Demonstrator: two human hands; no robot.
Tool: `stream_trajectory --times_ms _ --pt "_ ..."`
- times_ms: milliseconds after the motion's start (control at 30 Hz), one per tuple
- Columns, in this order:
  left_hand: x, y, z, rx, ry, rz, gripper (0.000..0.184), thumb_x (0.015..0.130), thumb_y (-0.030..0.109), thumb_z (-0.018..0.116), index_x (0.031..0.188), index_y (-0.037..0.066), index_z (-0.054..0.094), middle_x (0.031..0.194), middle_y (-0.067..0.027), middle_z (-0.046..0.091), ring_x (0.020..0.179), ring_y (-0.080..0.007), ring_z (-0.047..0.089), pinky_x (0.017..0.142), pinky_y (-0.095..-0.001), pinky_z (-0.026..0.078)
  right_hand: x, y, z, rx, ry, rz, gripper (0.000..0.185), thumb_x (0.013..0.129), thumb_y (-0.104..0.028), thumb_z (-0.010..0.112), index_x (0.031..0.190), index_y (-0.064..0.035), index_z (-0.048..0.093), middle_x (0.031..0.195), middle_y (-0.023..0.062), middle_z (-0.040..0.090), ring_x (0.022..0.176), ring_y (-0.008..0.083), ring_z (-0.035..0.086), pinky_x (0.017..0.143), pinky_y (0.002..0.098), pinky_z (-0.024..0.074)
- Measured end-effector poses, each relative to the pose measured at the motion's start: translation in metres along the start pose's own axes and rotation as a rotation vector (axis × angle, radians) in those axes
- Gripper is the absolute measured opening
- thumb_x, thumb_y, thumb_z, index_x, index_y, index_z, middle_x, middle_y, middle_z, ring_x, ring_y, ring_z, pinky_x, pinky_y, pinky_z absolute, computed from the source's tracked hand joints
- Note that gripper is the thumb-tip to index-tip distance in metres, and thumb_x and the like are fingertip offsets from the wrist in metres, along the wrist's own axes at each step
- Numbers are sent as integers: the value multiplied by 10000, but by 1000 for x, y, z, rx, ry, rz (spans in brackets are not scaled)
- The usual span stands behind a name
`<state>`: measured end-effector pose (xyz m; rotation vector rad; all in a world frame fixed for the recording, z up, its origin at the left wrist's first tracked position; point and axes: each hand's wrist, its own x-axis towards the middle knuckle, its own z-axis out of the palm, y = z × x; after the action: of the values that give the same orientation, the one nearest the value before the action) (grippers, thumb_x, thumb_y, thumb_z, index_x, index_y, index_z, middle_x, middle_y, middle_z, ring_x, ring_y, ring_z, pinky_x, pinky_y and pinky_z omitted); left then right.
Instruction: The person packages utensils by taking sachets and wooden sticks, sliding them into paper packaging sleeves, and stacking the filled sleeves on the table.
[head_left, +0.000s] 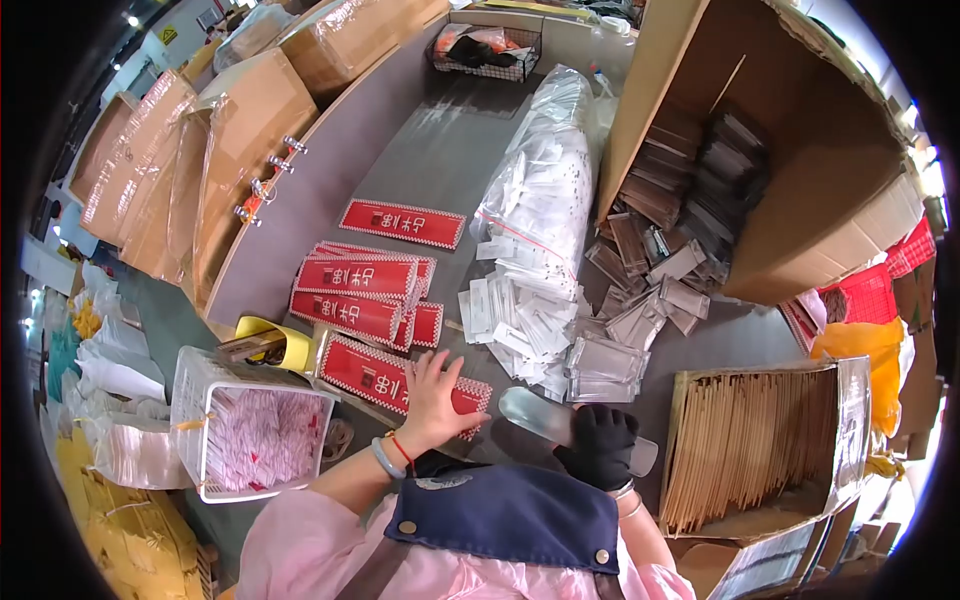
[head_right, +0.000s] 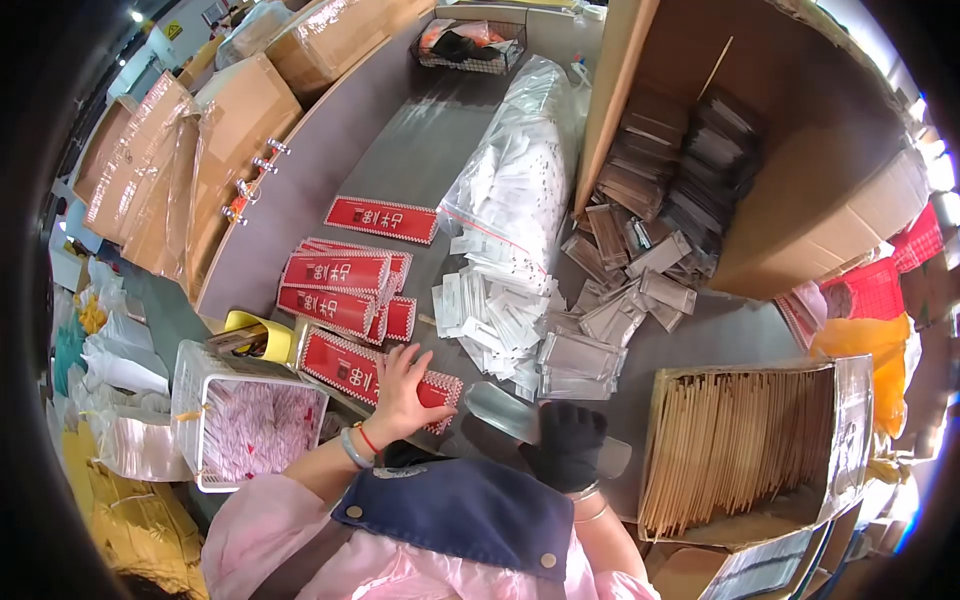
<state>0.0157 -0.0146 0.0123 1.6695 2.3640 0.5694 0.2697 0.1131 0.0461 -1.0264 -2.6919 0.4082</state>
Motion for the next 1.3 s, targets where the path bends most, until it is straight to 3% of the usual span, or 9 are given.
stream_trajectory --times_ms 333,467,667,733,767,933,1000,1100,1300 --pt "-2 -10 13 -98 -4 -27 981 589 510 874 1355 25 499 1412 -188 434 1350 -409 336 1088 -695 177 9 -29 40 131 -187 -128 580 642 -437 764 1089 -109 593 995 96 575 944 315 564 830 473 386" --pt "9 -6 1 -21 -114 8 938 620 499 865 1344 24 506 1397 -182 465 1334 -401 369 1055 -703 222 22 -48 53 281 -2 -227 653 635 -441 786 1146 -90 583 1120 116 589 1027 323 554 859 461 392" --pt "91 11 21 21 164 535 386 737 193 722 1103 97 649 1081 -78 598 1029 -283 547 879 -478 404 -38 47 -2 141 278 161 550 691 -289 817 1152 -94 592 1187 168 584 1091 374 557 952 490 416" --pt "109 -6 35 292 -110 523 214 784 206 698 986 140 683 998 -47 633 1014 -265 560 850 -430 402 -66 76 -24 54 398 293 534 678 -225 837 1139 -75 613 1139 164 623 1058 376 581 905 465 472" --pt "109 -7 36 293 -33 587 67 824 202 648 846 166 699 852 -25 648 920 -248 587 814 -401 397 -87 106 -17 1 484 377 534 662 -201 847 1129 -73 623 1141 168 622 1062 374 579 910 454 474" --pt "104 22 -3 140 -14 639 47 770 139 649 740 122 680 732 -55 642 799 -267 634 755 -438 441 -161 170 -46 -202 630 835 435 771 -209 756 1130 3 633 1159 210 631 1085 396 586 942 450 476" --pt "115 49 16 -267 -140 585 52 754 104 697 748 67 662 756 -97 646 788 -335 630 759 -439 501 -167 179 -57 -190 350 1110 371 790 -261 714 1078 -36 652 1118 202 640 1053 394 601 902 463 490" --pt "131 85 72 -249 -19 626 128 758 164 728 855 89 691 926 -104 648 923 -324 610 795 -447 487 -172 211 -40 -348 199 1002 241 817 -268 621 910 -48 655 971 173 634 960 367 614 834 483 486" --pt "138 118 86 72 -84 611 442 701 281 791 1102 135 675 1099 -57 581 1083 -285 528 864 -465 417 -171 203 -42 -356 286 978 150 848 -165 558 923 -46 611 936 174 622 921 367 609 809 475 484"
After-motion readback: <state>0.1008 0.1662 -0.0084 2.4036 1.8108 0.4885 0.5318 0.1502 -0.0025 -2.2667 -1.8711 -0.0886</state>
